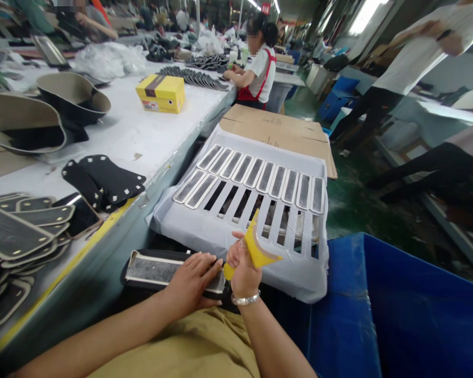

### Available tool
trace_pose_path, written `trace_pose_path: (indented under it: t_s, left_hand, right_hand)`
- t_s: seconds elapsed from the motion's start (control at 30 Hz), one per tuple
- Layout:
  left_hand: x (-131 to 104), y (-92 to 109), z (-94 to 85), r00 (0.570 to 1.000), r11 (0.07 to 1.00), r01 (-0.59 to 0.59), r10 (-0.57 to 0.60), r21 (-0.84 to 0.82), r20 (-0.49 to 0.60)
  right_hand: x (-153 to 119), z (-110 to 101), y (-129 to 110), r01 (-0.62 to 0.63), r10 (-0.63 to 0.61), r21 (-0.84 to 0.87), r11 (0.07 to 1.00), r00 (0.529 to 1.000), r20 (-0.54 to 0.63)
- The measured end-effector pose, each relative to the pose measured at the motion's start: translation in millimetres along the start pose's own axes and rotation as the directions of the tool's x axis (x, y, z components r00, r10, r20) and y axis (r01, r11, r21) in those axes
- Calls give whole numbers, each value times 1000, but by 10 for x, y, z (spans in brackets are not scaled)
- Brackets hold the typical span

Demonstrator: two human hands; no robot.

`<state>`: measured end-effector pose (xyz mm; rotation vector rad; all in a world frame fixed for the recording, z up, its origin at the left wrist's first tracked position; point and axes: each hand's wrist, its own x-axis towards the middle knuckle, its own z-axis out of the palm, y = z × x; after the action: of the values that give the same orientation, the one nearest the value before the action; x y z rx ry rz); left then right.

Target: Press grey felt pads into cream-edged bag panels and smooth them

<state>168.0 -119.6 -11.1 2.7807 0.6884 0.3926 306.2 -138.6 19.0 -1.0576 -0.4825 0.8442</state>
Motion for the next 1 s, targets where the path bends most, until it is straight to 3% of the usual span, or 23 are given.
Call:
trace_pose_path:
  t_s: [0.13,0.2,0.3,0.37,0.43,0.53,0.67,0.87,1.0]
  left_hand:
    - [5,1,4,998,999,-6,4,36,66]
    - [27,7,-8,994,998,-12,6,57,109]
    - [58,18,-27,991,996,-42,31,79,128]
    - [53,28,-31,993,995,-51,41,87,112]
    - [26,36,-27,996,995,-44,36,94,85]
    - [-25,40,-10,999,994,-32,29,100,33]
    - [-52,44,-10,999,994,-35,34,104,15]
    - [-48,41,-37,999,993,-40,37,113,32]
    - [-43,57,-26,998,992,-42,36,119,54]
  right_hand:
    - [63,-17,5,-4,3,-50,999,1000,-2]
    - [29,-11,27,23,-21,-159,987,1000,16]
    - [-81,23,52,169,-112,-448,878,982,151]
    - [-112,41,49,202,-96,-517,832,970,224]
    - [-72,37,20,144,-68,-450,881,981,179]
    - [34,-3,-70,59,-62,-201,978,998,-10]
    - [-4,-39,-147,56,-54,18,998,990,-129]
    - [-150,-19,-8,45,-52,-44,998,983,-176]
    - [-178,11,72,62,-103,-333,941,989,-106]
